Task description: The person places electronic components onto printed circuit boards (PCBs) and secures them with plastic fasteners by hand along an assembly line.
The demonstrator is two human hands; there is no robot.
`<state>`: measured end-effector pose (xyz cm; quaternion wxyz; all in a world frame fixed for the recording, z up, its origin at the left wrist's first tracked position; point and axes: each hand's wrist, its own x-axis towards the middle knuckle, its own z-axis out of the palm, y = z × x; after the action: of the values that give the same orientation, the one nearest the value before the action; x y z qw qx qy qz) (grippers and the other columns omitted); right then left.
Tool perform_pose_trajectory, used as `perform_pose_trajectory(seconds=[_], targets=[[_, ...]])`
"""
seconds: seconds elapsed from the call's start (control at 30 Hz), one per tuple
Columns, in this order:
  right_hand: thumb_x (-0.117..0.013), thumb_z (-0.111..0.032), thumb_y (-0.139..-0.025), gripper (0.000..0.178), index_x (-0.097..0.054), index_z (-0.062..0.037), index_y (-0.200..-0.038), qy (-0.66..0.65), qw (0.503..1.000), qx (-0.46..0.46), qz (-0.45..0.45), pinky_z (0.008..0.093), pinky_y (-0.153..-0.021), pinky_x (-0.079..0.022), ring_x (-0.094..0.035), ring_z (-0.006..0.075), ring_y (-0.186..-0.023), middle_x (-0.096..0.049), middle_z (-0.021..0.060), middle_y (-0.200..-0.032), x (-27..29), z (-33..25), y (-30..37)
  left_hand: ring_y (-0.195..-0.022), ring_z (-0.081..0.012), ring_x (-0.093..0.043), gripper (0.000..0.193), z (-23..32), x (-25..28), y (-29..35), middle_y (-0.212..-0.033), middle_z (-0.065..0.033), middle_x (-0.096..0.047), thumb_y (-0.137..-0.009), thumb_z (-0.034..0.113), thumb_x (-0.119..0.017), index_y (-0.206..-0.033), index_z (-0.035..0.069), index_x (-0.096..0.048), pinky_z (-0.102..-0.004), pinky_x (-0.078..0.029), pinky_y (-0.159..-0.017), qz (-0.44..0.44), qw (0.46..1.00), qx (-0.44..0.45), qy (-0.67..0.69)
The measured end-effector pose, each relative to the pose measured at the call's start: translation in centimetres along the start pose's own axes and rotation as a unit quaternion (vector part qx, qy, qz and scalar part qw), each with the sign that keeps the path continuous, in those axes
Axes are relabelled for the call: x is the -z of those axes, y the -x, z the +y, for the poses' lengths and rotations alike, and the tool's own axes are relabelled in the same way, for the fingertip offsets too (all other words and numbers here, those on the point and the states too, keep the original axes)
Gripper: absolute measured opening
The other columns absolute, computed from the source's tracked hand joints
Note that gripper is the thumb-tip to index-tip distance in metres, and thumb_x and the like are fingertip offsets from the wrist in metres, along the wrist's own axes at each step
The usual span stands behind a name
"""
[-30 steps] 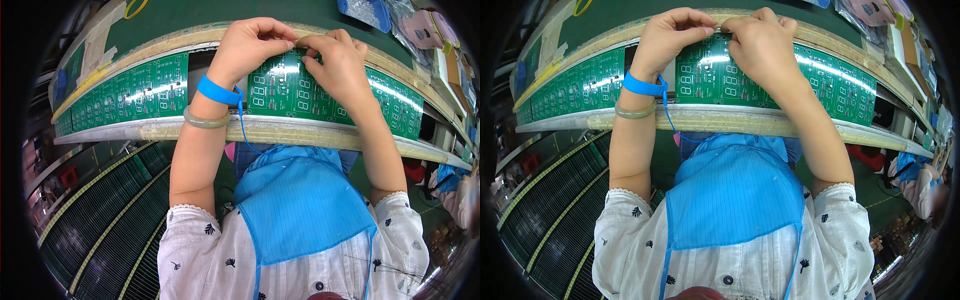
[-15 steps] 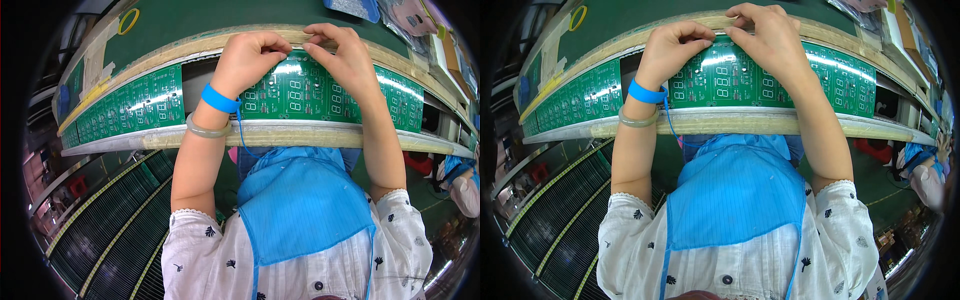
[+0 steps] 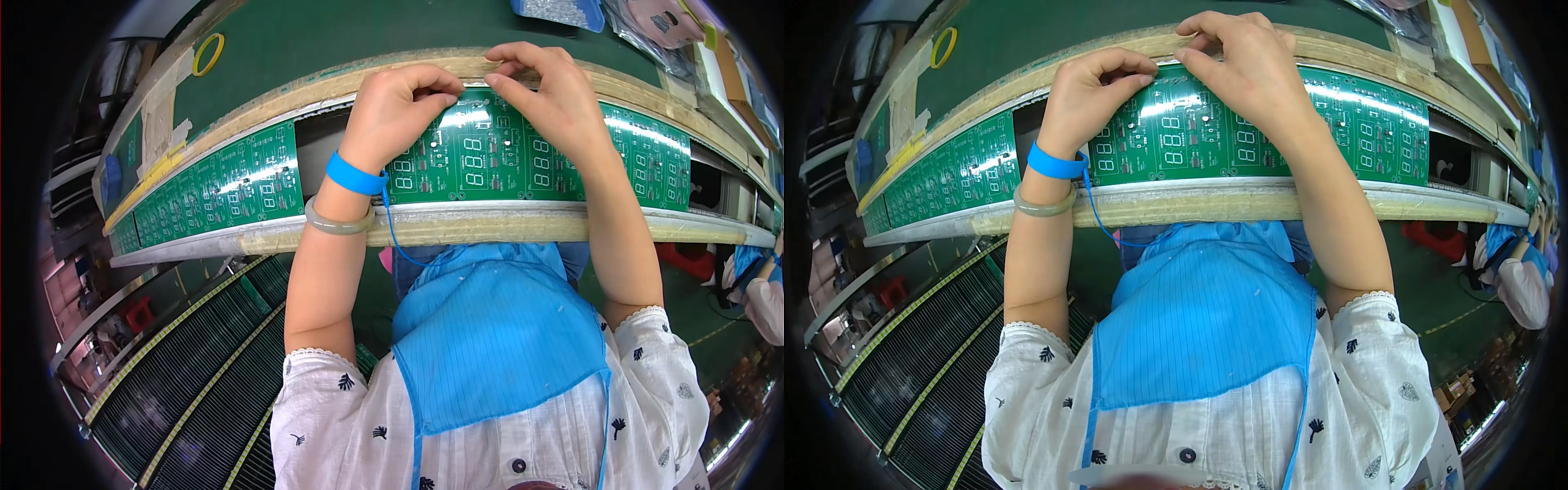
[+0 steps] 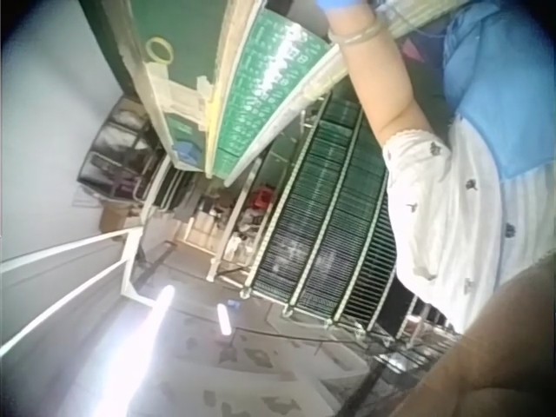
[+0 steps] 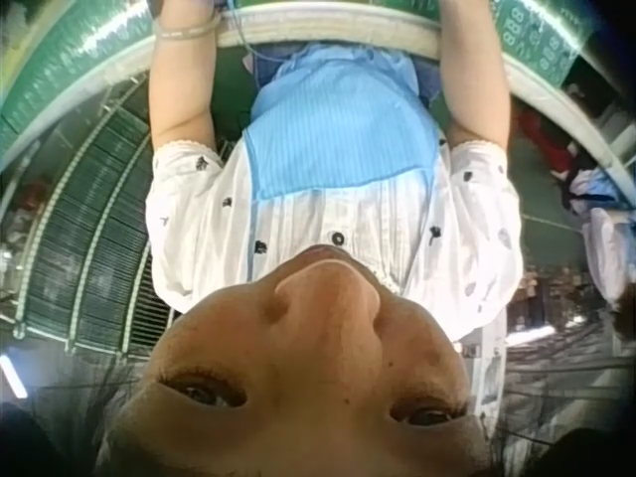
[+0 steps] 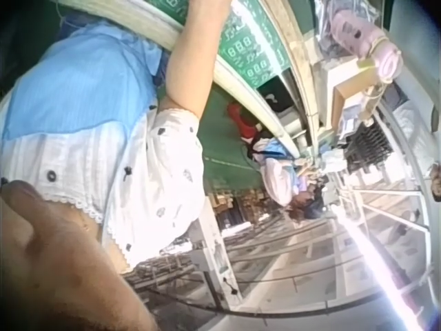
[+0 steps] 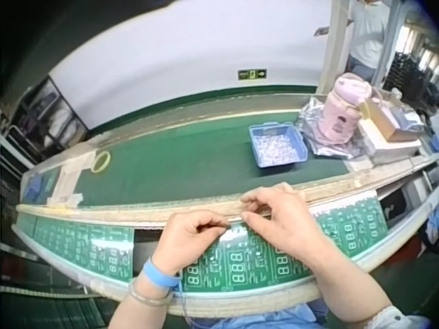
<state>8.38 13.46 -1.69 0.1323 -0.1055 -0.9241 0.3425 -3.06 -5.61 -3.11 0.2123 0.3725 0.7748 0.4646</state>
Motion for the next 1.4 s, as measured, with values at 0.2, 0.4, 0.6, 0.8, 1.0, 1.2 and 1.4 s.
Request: perform_pose_trajectory(seconds=[0.2,0.4,0.6,0.8,1.0,1.2,1.4], targets=[[-0.069,-0.028,-0.086,0.028,-0.073,-0.0147,-0.111,0.002,1.000,0.001,0.013,0.0436,-0.091,-0.043,-0.064,0.0242,-0.097,-0.075,0.0013,-0.091,-0.4,0.4,0.0,-0.082,-0.0095,-0.067,0.016,0.1,0.0,0.1,-0.092,-0.0041,-0.075,-0.085,0.003,-0.074,-0.101,0.001,-0.075,-0.0241,-0.054,-0.076,-0.004,1.000,0.012,0.007],[-0.070,-0.028,-0.084,0.029,-0.073,-0.0151,-0.110,-0.007,1.000,-0.010,0.016,0.0447,-0.090,-0.043,-0.063,0.0257,-0.099,-0.074,0.0018,-0.090,0.1,0.4,-0.3,-0.084,-0.0118,-0.069,0.016,0.5,0.0,-0.1,-0.093,-0.0066,-0.075,-0.085,0.004,-0.073,-0.101,0.002,-0.075,-0.0256,-0.055,-0.077,0.000,1.000,-0.015,-0.021],[-0.072,-0.020,-0.085,0.027,-0.071,-0.0072,-0.108,0.007,0.998,0.039,0.044,0.0364,-0.082,-0.052,-0.064,0.0262,-0.091,-0.071,0.0077,-0.089,1.9,0.1,-1.2,-0.085,-0.0324,-0.068,0.011,0.9,0.0,-0.2,-0.088,-0.0120,-0.072,-0.079,0.005,-0.071,-0.089,0.008,-0.074,-0.0406,-0.055,-0.074,0.019,0.971,-0.171,-0.167],[-0.071,-0.017,-0.084,0.017,-0.073,-0.0076,-0.098,0.096,0.987,0.076,0.105,0.0393,-0.078,-0.049,-0.062,0.0292,-0.088,-0.072,0.0085,-0.089,7.2,2.3,-4.2,-0.088,-0.0309,-0.066,0.013,3.9,0.6,-0.8,-0.097,-0.0120,-0.068,-0.083,0.008,-0.073,-0.095,0.003,-0.071,-0.0382,-0.054,-0.077,0.023,0.977,-0.156,-0.146],[-0.072,-0.020,-0.081,0.016,-0.075,-0.0119,-0.094,0.261,0.956,0.082,0.104,0.0450,-0.081,-0.043,-0.060,0.0294,-0.096,-0.071,0.0065,-0.091,9.2,5.9,-7.1,-0.091,-0.0313,-0.062,0.011,9.1,-2.6,-7.4,-0.095,-0.0091,-0.068,-0.083,0.013,-0.072,-0.093,0.007,-0.073,-0.0404,-0.052,-0.080,0.108,0.940,-0.223,-0.233],[-0.072,-0.016,-0.075,0.015,-0.075,-0.0130,-0.089,0.332,0.933,0.111,0.085,0.0480,-0.086,-0.038,-0.057,0.0290,-0.102,-0.070,0.0032,-0.089,7.5,6.1,-8.0,-0.092,-0.0338,-0.060,0.010,7.5,-6.6,-15.3,-0.092,-0.0114,-0.069,-0.077,0.010,-0.069,-0.085,0.008,-0.075,-0.0437,-0.050,-0.079,0.157,0.879,-0.200,-0.403],[-0.073,-0.012,-0.068,0.010,-0.075,-0.0142,-0.077,0.356,0.920,0.108,0.120,0.0482,-0.083,-0.036,-0.056,0.0278,-0.099,-0.069,0.0013,-0.082,7.0,7.0,-8.4,-0.093,-0.0319,-0.062,0.011,7.0,-7.3,-16.4,-0.088,-0.0119,-0.071,-0.074,0.010,-0.064,-0.074,0.008,-0.075,-0.0442,-0.048,-0.081,0.134,0.882,-0.161,-0.422]])
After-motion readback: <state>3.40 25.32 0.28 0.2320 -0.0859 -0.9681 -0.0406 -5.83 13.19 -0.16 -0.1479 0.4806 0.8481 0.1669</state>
